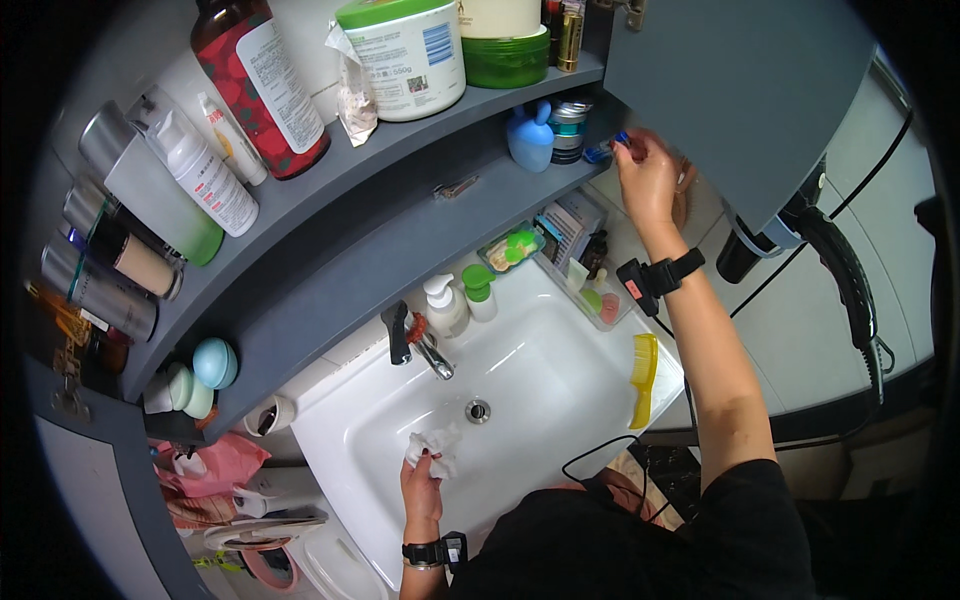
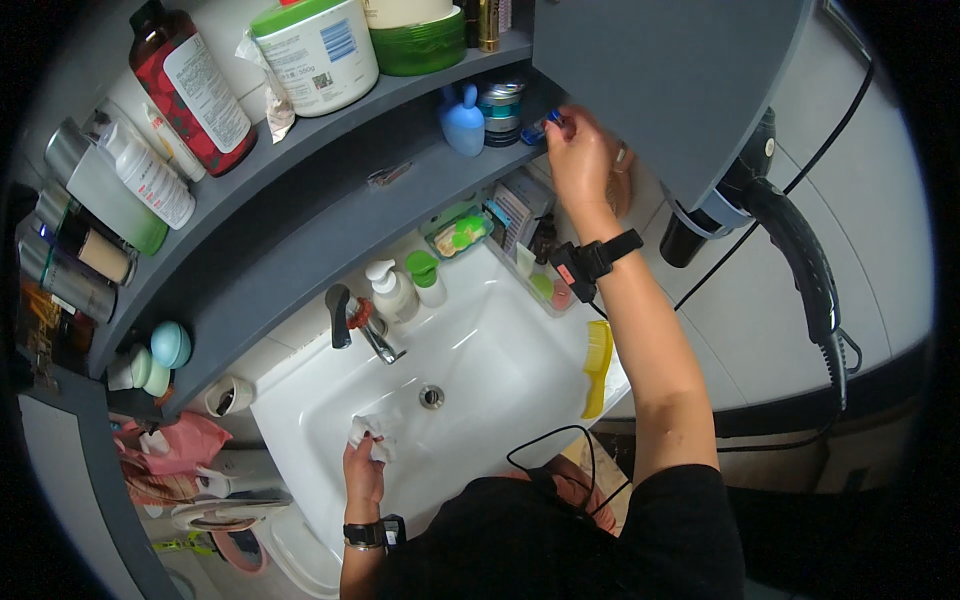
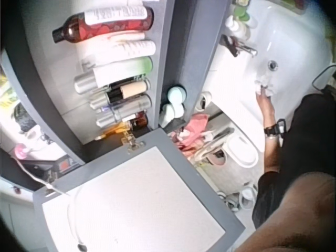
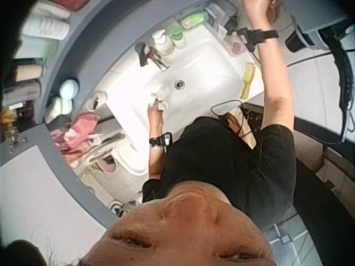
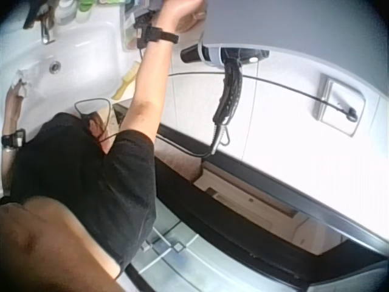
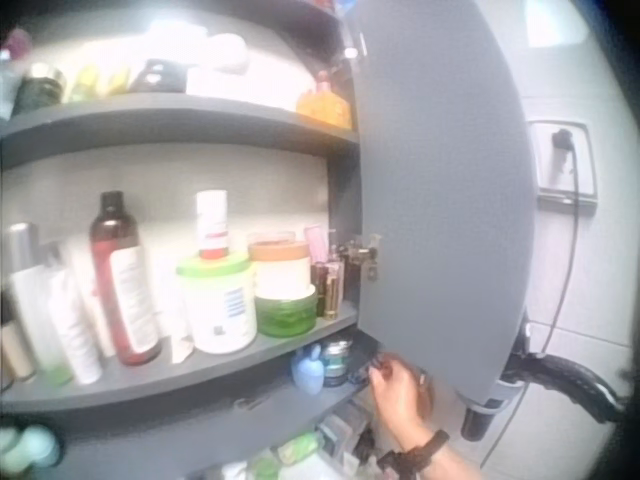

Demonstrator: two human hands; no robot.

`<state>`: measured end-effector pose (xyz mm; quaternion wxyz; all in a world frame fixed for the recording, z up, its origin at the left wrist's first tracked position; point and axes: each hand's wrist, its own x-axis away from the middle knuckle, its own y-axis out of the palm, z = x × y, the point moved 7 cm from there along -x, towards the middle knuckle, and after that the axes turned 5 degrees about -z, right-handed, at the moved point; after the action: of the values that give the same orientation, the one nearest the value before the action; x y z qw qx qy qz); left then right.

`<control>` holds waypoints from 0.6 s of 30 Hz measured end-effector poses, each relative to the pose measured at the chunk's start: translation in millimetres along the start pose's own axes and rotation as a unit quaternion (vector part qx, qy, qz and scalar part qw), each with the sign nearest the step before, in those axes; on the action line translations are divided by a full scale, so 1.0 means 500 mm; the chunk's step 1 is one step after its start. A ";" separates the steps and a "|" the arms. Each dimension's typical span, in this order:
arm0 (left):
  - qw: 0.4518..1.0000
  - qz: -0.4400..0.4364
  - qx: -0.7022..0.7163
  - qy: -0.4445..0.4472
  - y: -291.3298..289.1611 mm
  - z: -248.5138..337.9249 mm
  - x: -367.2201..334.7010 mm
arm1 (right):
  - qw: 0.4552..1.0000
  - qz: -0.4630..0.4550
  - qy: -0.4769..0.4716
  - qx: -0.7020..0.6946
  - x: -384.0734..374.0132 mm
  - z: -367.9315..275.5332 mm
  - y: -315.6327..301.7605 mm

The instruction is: The person organizes toiletries and cleaning supplies around a bathroom sink. They move bottles, a comb, and wipes between the sink and an overhead cabinet, then wash their hands and wipe the sink surface.

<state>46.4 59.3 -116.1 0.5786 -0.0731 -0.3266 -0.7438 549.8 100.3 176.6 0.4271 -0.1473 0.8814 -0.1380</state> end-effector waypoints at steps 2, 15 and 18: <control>1.000 0.013 0.004 -0.009 -0.011 -0.009 0.004 | 0.999 -0.013 -0.026 0.014 -0.016 -0.005 0.012; 0.999 0.020 0.006 -0.025 -0.027 -0.023 0.004 | 0.983 -0.006 -0.132 0.129 -0.059 -0.022 0.056; 0.999 0.017 0.007 -0.027 -0.028 -0.025 0.003 | 0.981 -0.010 -0.135 0.140 -0.056 -0.018 0.058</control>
<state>36.5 52.7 -130.7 0.5827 -0.0950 -0.3460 -0.7292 555.3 138.6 191.4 0.5573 -0.1118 0.7859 -0.2435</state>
